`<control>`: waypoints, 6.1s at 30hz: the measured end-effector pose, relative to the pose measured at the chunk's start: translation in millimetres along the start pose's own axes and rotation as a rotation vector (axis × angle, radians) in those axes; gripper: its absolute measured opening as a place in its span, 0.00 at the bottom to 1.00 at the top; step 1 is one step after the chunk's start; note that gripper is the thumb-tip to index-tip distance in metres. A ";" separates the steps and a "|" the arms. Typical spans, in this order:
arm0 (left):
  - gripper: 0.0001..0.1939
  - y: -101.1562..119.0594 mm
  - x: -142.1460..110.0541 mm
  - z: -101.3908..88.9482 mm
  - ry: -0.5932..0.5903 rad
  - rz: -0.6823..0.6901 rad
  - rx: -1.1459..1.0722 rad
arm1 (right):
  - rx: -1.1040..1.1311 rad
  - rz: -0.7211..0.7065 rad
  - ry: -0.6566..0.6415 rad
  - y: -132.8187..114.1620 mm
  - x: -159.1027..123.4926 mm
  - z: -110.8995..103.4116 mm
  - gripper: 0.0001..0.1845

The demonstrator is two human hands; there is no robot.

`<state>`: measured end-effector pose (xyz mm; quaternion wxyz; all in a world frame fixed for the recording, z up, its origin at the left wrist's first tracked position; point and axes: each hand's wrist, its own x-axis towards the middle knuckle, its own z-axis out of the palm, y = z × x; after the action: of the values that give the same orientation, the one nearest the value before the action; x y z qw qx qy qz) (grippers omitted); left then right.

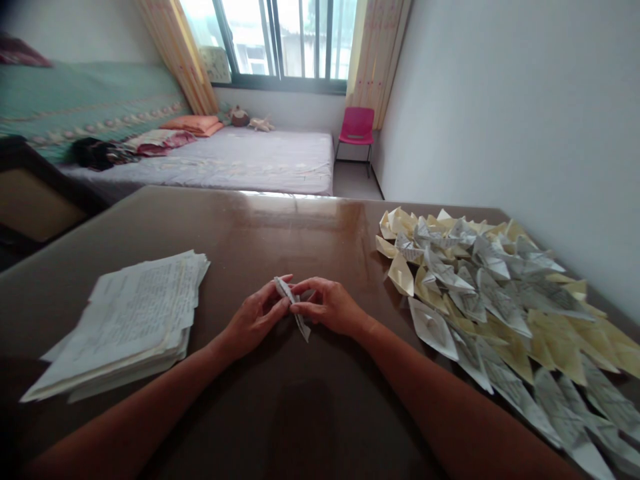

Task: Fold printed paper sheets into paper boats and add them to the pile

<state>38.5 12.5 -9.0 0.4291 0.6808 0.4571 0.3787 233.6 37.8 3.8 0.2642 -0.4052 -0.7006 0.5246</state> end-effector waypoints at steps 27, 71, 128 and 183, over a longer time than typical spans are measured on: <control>0.27 12.9 -3.4 15.4 0.122 0.169 0.479 | -0.601 -0.265 0.325 -1.8 -0.4 18.6 0.18; 0.11 2.1 -3.8 -16.3 -0.283 0.525 0.738 | -0.982 -0.360 -0.090 2.3 -8.4 -32.5 0.22; 0.07 -2.8 2.9 -16.4 -0.059 0.146 0.671 | -1.114 0.008 0.074 -8.4 -1.7 -5.6 0.16; 0.20 -5.6 1.9 -3.6 -0.117 0.277 0.742 | -0.649 -0.171 0.279 22.1 -17.8 10.3 0.09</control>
<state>34.1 16.3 -12.7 0.1243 0.8653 0.4413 0.2028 241.3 20.1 -19.4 0.2580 -0.4755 -0.8192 0.1906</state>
